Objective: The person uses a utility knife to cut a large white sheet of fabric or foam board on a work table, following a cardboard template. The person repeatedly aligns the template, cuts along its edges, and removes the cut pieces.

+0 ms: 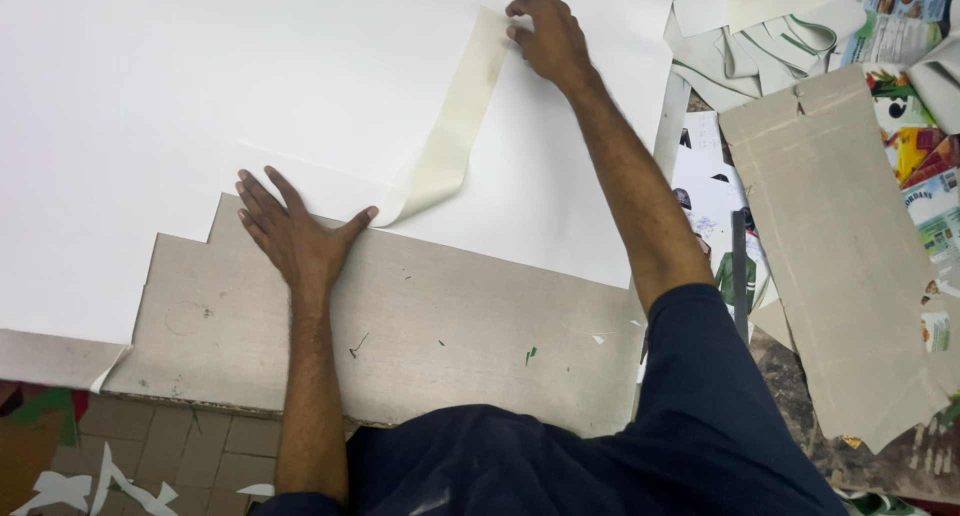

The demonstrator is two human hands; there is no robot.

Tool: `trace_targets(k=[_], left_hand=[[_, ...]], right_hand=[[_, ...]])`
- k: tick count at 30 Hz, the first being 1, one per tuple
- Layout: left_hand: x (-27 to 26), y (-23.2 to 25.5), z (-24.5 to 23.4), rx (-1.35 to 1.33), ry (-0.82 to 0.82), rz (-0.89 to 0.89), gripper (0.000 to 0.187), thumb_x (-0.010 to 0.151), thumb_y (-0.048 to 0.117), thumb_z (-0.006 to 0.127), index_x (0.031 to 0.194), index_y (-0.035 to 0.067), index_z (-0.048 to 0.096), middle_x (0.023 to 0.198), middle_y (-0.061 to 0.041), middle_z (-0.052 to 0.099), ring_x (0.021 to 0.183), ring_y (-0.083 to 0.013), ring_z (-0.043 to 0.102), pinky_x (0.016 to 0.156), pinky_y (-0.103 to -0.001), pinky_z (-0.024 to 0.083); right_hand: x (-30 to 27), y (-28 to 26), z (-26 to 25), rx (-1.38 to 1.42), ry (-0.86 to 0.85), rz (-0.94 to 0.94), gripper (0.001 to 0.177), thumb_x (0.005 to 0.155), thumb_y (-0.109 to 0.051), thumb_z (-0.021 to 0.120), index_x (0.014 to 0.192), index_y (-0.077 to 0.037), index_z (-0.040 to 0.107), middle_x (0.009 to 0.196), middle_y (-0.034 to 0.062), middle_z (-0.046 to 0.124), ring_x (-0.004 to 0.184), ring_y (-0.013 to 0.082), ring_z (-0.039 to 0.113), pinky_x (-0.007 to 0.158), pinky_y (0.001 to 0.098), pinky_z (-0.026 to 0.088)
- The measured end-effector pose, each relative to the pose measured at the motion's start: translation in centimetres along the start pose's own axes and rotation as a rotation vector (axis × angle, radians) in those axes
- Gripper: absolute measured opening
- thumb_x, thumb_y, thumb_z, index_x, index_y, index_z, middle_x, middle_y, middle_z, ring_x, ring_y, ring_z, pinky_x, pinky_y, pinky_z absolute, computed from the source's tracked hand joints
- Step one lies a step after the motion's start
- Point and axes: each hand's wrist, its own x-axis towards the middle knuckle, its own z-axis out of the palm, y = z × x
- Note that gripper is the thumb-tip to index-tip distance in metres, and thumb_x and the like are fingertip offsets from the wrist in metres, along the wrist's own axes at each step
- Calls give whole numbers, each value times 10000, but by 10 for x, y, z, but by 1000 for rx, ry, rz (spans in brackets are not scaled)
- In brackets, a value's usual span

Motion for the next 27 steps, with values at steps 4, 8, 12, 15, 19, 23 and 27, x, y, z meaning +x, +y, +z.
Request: trace_targets(k=[4, 8, 12, 15, 19, 23, 27], left_hand=[[1, 1, -4, -10, -7, 0, 1545, 678, 905, 709, 1640, -6, -85, 1676, -326, -175, 1572, -435, -180, 1282, -619, -69], [1, 4, -5, -2, -14, -1, 1547, 674, 908, 708, 1631, -10, -88, 1669, -321, -182, 1565, -433, -188, 1275, -616, -77], [1, 0, -4, 11, -22, -8, 1537, 681, 915, 695, 1639, 5, -90, 1673, -318, -188, 1568, -427, -191, 1281, -612, -75], [1, -1, 0, 8, -15, 1, 1545, 695, 908, 724, 1640, 8, -103, 1671, -320, -191, 1569, -430, -190, 1283, -622, -75], [2, -5, 4, -6, 19, 22, 1552, 711, 879, 769, 1656, 18, -111, 1685, -318, -190, 1579, -440, -182, 1295, -638, -58], [3, -11, 11, 30, 16, 25, 1548, 725, 872, 758, 1669, 14, -117, 1696, -325, -185, 1598, -440, -165, 1316, -642, -40], [5, -19, 15, 57, -25, 4, 1545, 752, 888, 743, 1691, 17, -121, 1722, -321, -181, 1625, -438, -153, 1341, -641, -37]], right_hand=[[30, 1, 43, -39, -64, 125, 311, 883, -193, 830, 1111, -70, 657, 1160, 125, 619, 944, 306, 670, 775, 452, 558], [48, -1, 50, 88, -117, 261, 235, 895, -211, 832, 1030, -103, 673, 1036, 44, 735, 937, 201, 722, 813, 386, 607], [32, -12, 23, 212, -135, 288, 304, 924, -128, 763, 1187, -92, 616, 952, 68, 705, 789, 188, 715, 668, 359, 596], [-5, -19, -19, 385, -142, 287, 218, 966, -63, 702, 1172, -39, 636, 1010, 68, 665, 737, 163, 712, 555, 284, 599], [-92, -10, -112, 516, -58, 37, 38, 1045, 50, 676, 1081, 52, 689, 1161, 89, 543, 954, 150, 697, 635, 222, 596], [-219, -19, -174, 394, -30, 190, 185, 908, 127, 688, 1019, -5, 753, 1132, 67, 498, 926, 130, 622, 589, 221, 570], [-318, -50, -165, 165, -77, 354, 266, 892, 112, 700, 1048, -87, 783, 1005, 33, 627, 865, 130, 653, 730, 275, 581]])
